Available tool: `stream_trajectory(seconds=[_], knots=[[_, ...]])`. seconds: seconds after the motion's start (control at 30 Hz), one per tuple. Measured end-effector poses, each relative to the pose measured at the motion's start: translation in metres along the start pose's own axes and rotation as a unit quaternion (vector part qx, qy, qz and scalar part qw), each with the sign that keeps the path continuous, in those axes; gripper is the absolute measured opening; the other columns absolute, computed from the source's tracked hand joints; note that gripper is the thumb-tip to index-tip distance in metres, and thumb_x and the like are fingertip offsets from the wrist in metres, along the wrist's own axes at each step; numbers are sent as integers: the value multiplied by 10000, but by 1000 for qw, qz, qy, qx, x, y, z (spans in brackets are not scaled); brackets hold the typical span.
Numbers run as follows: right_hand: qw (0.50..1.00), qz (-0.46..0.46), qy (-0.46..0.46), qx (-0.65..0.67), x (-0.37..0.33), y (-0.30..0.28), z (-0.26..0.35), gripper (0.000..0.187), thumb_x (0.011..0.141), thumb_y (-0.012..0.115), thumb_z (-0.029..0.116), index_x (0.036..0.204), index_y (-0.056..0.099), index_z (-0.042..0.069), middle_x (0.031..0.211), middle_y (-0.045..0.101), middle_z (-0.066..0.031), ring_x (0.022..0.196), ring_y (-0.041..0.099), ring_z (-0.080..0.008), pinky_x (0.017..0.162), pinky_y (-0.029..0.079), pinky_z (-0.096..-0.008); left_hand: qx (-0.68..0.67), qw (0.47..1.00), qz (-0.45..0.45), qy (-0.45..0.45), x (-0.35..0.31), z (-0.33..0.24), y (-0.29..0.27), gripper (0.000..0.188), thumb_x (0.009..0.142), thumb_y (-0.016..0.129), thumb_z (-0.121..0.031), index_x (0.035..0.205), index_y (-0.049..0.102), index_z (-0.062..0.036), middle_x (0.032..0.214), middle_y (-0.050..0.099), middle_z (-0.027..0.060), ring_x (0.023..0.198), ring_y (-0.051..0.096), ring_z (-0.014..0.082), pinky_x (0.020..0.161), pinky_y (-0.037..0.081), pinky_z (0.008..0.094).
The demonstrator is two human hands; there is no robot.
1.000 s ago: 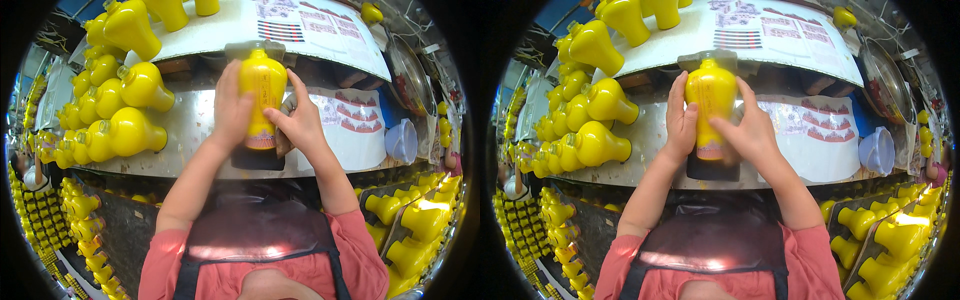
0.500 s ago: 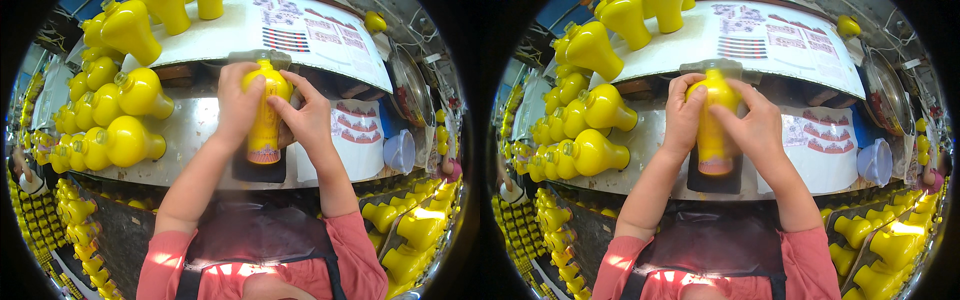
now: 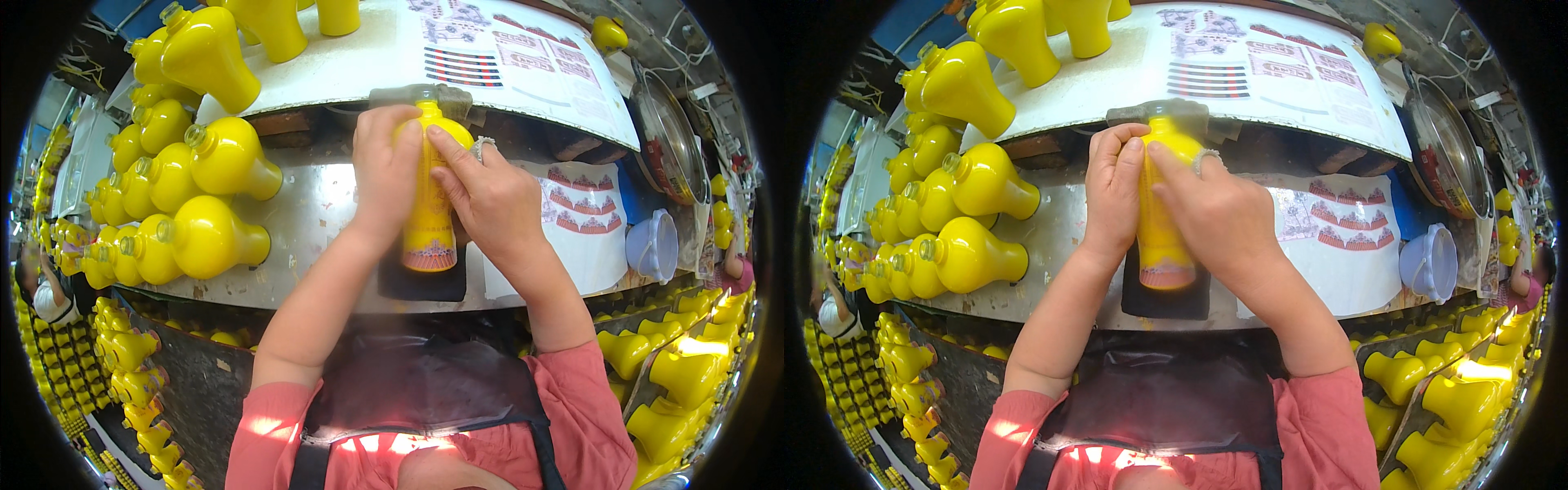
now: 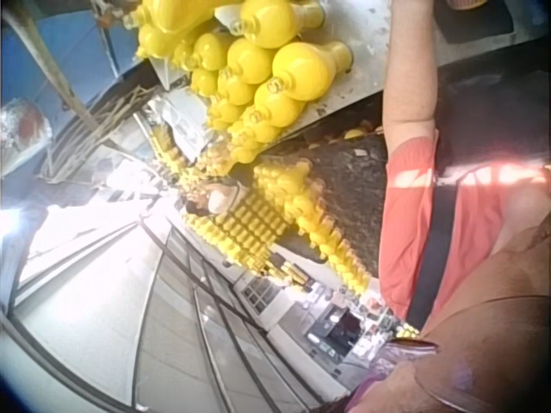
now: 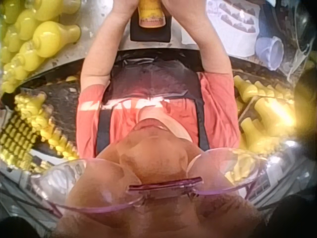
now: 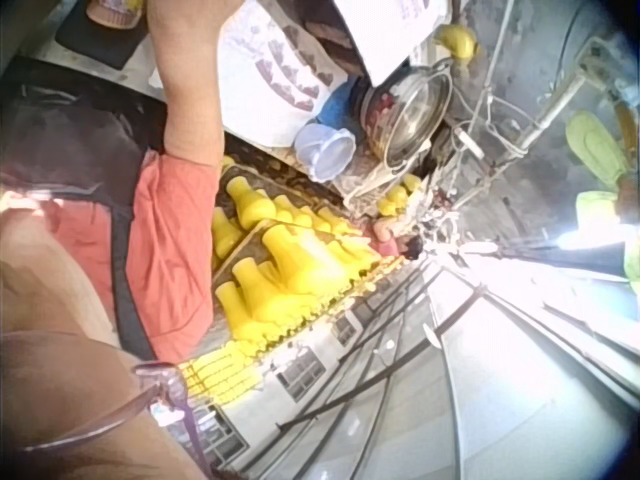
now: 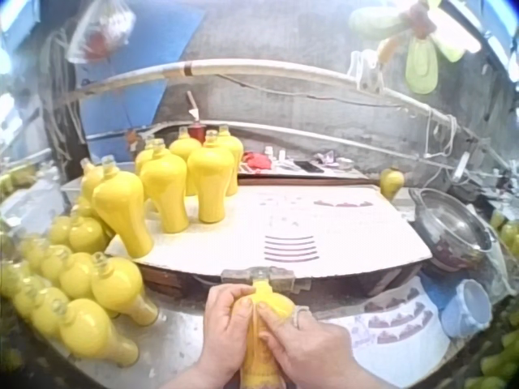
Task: The person applies decorative stickers to yellow ceramic vases on a workbench. They peel stickers from a sheet, align and press them onto the vase surface, smooth the edges, and rotate the vase to apply multiple stickers. Finished vases are placed into a white tray.
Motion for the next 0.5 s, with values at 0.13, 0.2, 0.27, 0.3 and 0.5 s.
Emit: stream_trajectory(seconds=[0.13, 0.2, 0.27, 0.3, 0.5], knots=[[998, 42, 13, -36, 1, 6, -4, 496, 995, 681, 326, 1474, 611, 222, 772, 579, -95, 589, 623, -289, 534, 498, -415, 28, 999, 18, 5, 3, -4, 2, 277, 987, 612, -274, 1114, 698, -43, 1126, 623, 168, 1107, 570, 350, 1013, 432, 449], [997, 53, 15, -44, 2, 8, -5, 520, 981, 686, 327, 1477, 586, 207, 773, 605, -101, 581, 642, -299, 526, 515, -417, 59, 998, 33, 6, 5, -5, 3, 276, 986, 616, -275, 1117, 700, -47, 1123, 627, 166, 1108, 566, 351, 1015, 426, 454], [997, 58, 12, -46, 2, 8, -5, 557, 928, 736, 300, 1447, 573, 182, 768, 645, -114, 563, 675, -319, 507, 545, -423, 49, 998, 32, -1, 7, -5, 4, 276, 982, 619, -275, 1116, 705, -49, 1119, 633, 165, 1112, 566, 348, 1016, 425, 455], [997, 61, 15, -43, 3, 8, -5, 563, 931, 733, 306, 1453, 564, 179, 772, 653, -119, 568, 678, -325, 510, 547, -427, 39, 999, 31, -1, 7, -5, 4, 276, 981, 621, -275, 1116, 707, -50, 1117, 636, 164, 1114, 565, 347, 1016, 424, 455], [991, 120, 50, -40, 2, 17, -14, 554, 1055, 566, 392, 1562, 478, 187, 831, 668, -126, 661, 668, -348, 584, 527, -457, 31, 999, 23, -20, 8, 0, 4, 265, 976, 623, -263, 1091, 725, -47, 1115, 646, 166, 1106, 574, 352, 1016, 433, 448]])
Point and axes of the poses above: each hand's wrist, its own x-axis towards the middle knuckle, its own y-axis out of the palm, z = x × y, the point moved 10 cm from there along x, towards the middle knuckle
